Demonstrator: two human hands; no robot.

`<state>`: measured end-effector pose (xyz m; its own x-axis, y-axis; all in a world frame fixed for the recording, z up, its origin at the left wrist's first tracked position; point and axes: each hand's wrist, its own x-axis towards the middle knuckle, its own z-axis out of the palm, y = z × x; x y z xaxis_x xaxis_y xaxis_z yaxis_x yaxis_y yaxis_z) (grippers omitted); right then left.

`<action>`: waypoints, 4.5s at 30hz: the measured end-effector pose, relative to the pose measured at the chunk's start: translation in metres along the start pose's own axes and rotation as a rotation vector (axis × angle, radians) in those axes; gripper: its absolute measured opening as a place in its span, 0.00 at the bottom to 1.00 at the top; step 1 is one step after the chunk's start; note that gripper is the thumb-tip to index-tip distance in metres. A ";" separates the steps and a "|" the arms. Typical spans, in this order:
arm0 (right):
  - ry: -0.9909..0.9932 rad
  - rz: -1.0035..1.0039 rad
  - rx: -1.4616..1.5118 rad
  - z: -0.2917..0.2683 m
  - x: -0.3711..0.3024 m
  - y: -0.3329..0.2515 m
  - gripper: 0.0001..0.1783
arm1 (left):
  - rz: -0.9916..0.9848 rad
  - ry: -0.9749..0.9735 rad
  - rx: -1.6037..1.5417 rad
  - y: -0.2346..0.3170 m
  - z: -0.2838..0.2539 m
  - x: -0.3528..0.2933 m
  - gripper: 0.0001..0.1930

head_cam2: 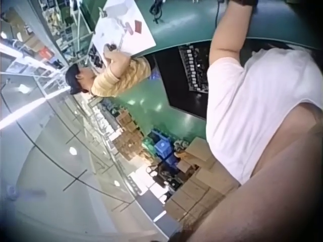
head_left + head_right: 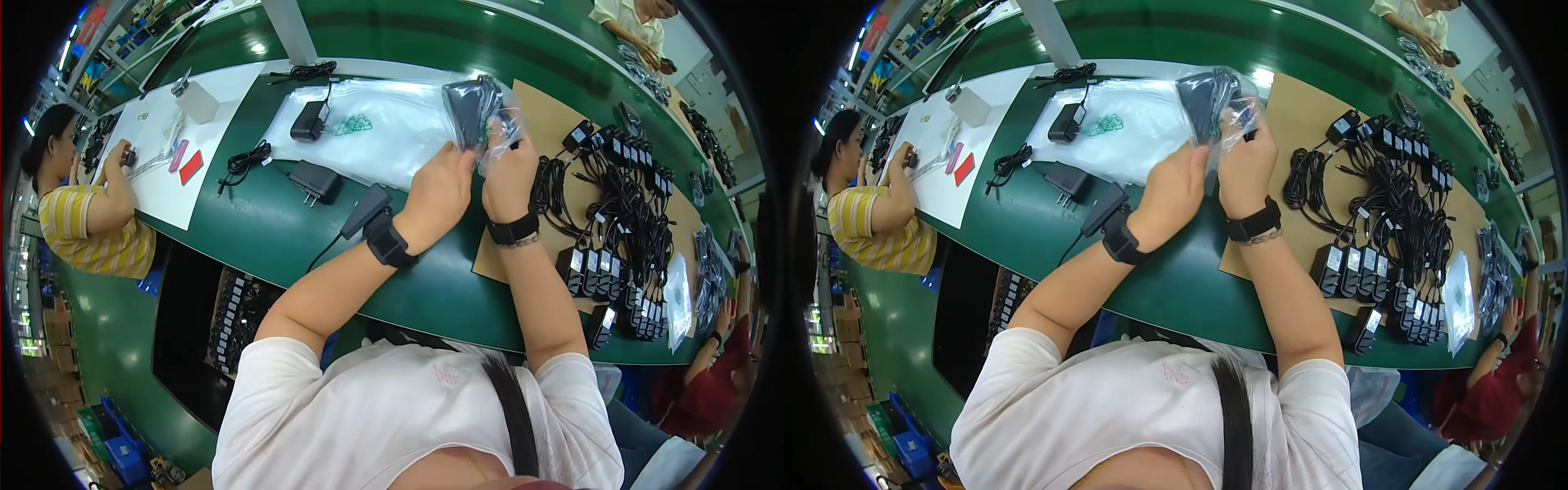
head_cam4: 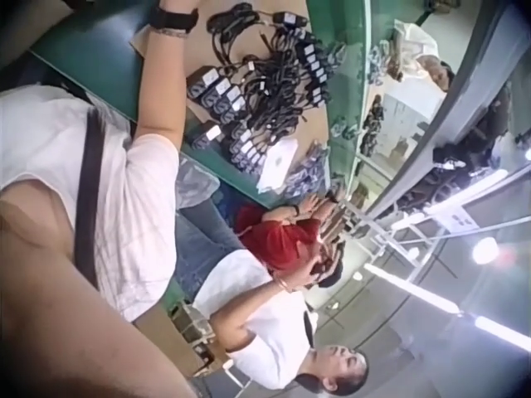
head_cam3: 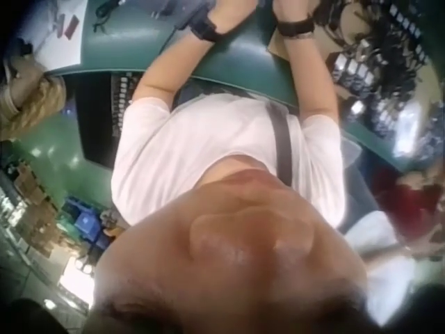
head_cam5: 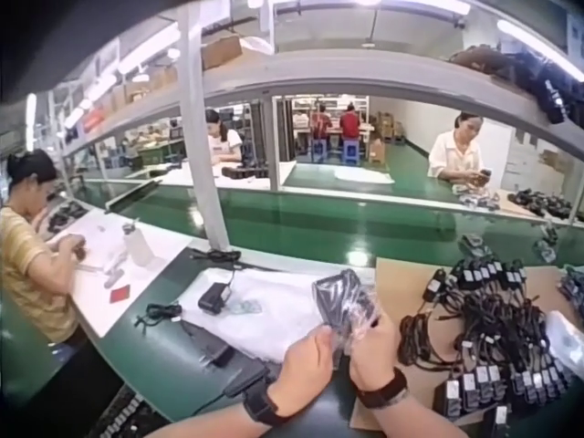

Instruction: The person packages power adapters by hand, picking up an adapter, folding its cord, and sliding it into a plastic bag. The bagged item is then set aside on a cardboard sheet, and the process is repeated.

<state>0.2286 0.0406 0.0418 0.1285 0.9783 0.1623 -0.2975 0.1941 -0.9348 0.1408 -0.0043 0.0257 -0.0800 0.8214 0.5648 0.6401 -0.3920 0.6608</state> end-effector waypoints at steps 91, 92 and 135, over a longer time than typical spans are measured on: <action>-0.327 0.406 0.086 -0.005 -0.008 0.020 0.11 | -0.668 -0.076 -0.966 -0.030 -0.041 0.013 0.09; -0.327 0.412 0.085 -0.007 -0.006 0.022 0.11 | -0.645 -0.037 -0.959 -0.029 -0.040 0.012 0.09; -0.454 0.006 -0.008 -0.002 -0.022 -0.008 0.19 | -0.386 0.031 -0.829 -0.044 -0.053 0.021 0.13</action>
<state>0.2303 0.0178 0.0453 -0.3017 0.9123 0.2770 -0.2897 0.1891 -0.9382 0.0704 0.0086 0.0351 -0.2025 0.9504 0.2359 -0.1881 -0.2741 0.9431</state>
